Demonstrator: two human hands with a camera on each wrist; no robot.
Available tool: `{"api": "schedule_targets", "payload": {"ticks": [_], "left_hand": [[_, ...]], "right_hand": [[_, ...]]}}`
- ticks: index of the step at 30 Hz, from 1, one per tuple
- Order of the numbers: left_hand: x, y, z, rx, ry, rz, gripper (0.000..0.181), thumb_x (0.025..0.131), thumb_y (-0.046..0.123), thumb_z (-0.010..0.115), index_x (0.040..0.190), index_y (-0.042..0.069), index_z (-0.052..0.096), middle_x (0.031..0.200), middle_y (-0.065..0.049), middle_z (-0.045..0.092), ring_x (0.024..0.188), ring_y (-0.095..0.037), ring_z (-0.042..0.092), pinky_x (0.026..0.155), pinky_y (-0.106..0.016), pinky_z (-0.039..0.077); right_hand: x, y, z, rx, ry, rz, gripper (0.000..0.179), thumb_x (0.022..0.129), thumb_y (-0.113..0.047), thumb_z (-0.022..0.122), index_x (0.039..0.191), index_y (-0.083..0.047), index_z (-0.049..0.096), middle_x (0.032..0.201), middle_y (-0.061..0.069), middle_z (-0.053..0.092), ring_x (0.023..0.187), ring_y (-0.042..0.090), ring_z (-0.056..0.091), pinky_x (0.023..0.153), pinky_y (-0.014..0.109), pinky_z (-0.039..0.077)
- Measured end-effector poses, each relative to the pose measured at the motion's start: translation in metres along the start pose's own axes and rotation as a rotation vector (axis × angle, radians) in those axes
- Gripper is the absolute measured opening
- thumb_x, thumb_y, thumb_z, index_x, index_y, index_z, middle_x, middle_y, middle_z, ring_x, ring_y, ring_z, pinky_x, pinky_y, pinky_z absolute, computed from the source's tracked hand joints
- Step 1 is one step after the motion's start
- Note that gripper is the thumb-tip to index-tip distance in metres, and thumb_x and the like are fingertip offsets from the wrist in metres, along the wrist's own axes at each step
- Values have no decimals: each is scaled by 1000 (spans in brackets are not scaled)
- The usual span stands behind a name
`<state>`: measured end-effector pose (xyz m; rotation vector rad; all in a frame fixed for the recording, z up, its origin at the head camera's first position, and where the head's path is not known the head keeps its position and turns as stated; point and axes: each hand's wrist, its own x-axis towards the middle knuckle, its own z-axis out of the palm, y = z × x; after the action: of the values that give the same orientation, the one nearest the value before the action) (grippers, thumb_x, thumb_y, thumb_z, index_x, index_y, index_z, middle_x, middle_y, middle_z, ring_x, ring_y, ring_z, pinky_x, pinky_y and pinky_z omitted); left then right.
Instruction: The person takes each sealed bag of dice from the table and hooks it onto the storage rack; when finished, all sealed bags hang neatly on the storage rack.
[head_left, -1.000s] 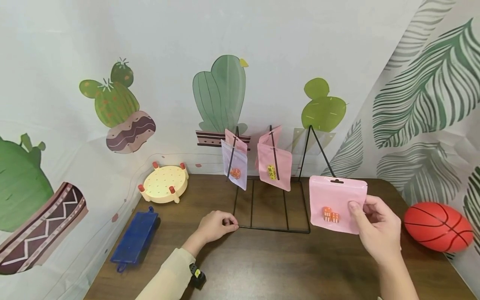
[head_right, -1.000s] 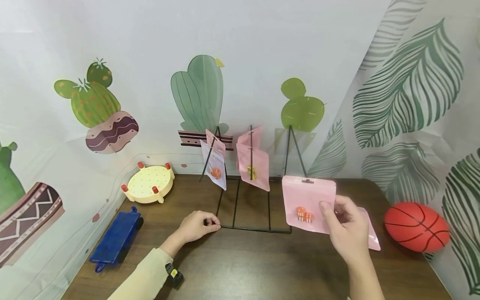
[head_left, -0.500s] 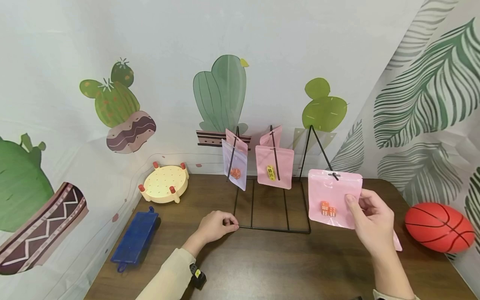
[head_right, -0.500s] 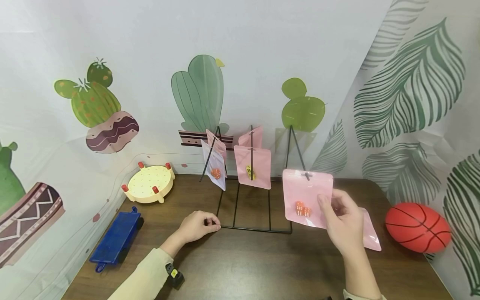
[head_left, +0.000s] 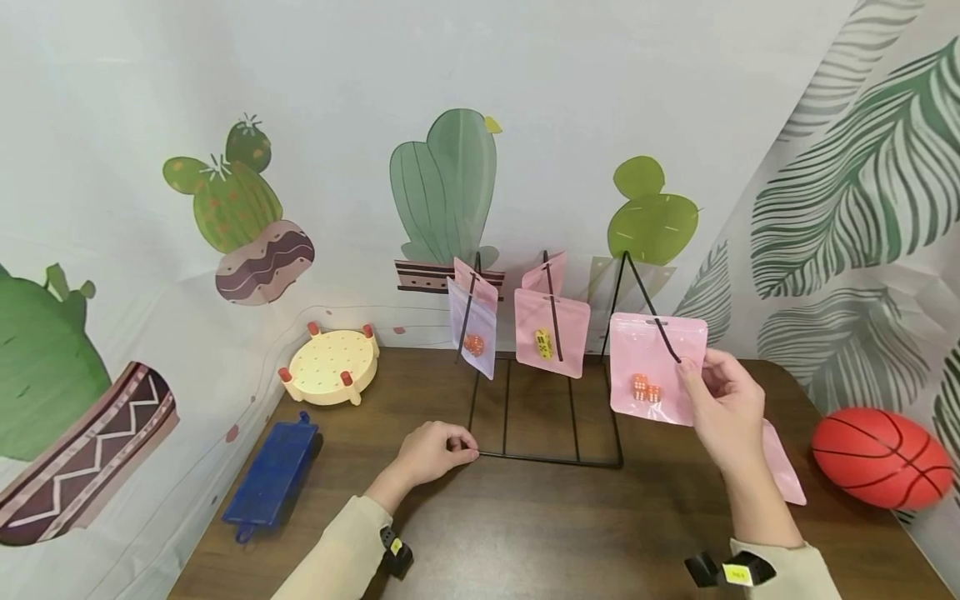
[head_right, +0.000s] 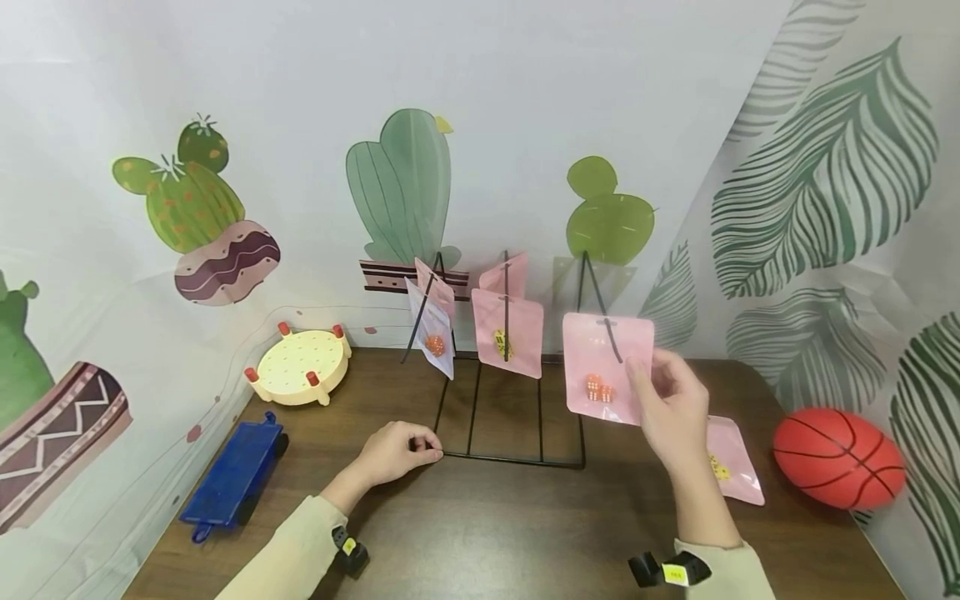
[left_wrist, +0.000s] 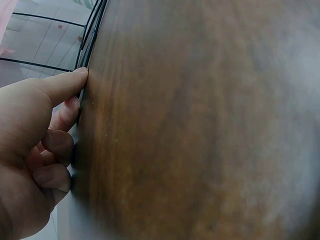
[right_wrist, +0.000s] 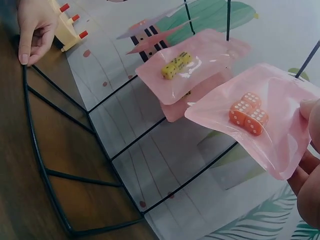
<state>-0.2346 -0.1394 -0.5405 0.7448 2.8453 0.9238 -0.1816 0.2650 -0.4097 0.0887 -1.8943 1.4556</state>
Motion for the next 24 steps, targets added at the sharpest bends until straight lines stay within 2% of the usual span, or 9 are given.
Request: {"api": "schedule_targets", "payload": {"ticks": [8, 12, 17, 21, 24], "left_hand": [[-1, 1, -2, -5, -2, 3, 4, 92, 36, 80, 91, 34, 77, 71, 20, 58, 60, -2, 51, 56, -29, 41], [-1, 0, -2, -8, -4, 8, 5, 92, 38, 80, 91, 34, 77, 71, 21, 59, 60, -2, 52, 56, -29, 42], [0, -2, 0, -7, -4, 9, 6, 92, 40, 80, 92, 35, 77, 71, 21, 59, 60, -2, 53, 57, -29, 42], [0, -2, 0, 0, -2, 9, 7, 91, 40, 80, 92, 33, 78, 71, 21, 58, 61, -2, 53, 57, -29, 42], [0, 0, -1, 2, -1, 8, 7, 91, 39, 81, 92, 33, 78, 71, 22, 58, 61, -1, 53, 57, -29, 42]], "right_hand": [[24, 15, 19, -8, 19, 42, 18, 97, -3, 71, 108, 11, 67, 81, -17, 68, 67, 3, 58, 57, 14, 46], [40, 22, 29, -31, 28, 83, 22, 97, -8, 73, 109, 10, 66, 82, -17, 68, 70, 4, 60, 59, 14, 46], [59, 30, 37, -8, 18, 116, 24, 97, -8, 72, 110, 11, 65, 81, -17, 66, 67, 3, 60, 58, 14, 47], [70, 28, 45, 10, 12, 106, 21, 98, -3, 69, 108, 14, 64, 79, -17, 63, 63, 0, 57, 56, 13, 46], [73, 18, 49, 15, 5, 107, 16, 98, 0, 66, 105, 14, 63, 78, -18, 63, 63, -1, 56, 57, 13, 45]]}}
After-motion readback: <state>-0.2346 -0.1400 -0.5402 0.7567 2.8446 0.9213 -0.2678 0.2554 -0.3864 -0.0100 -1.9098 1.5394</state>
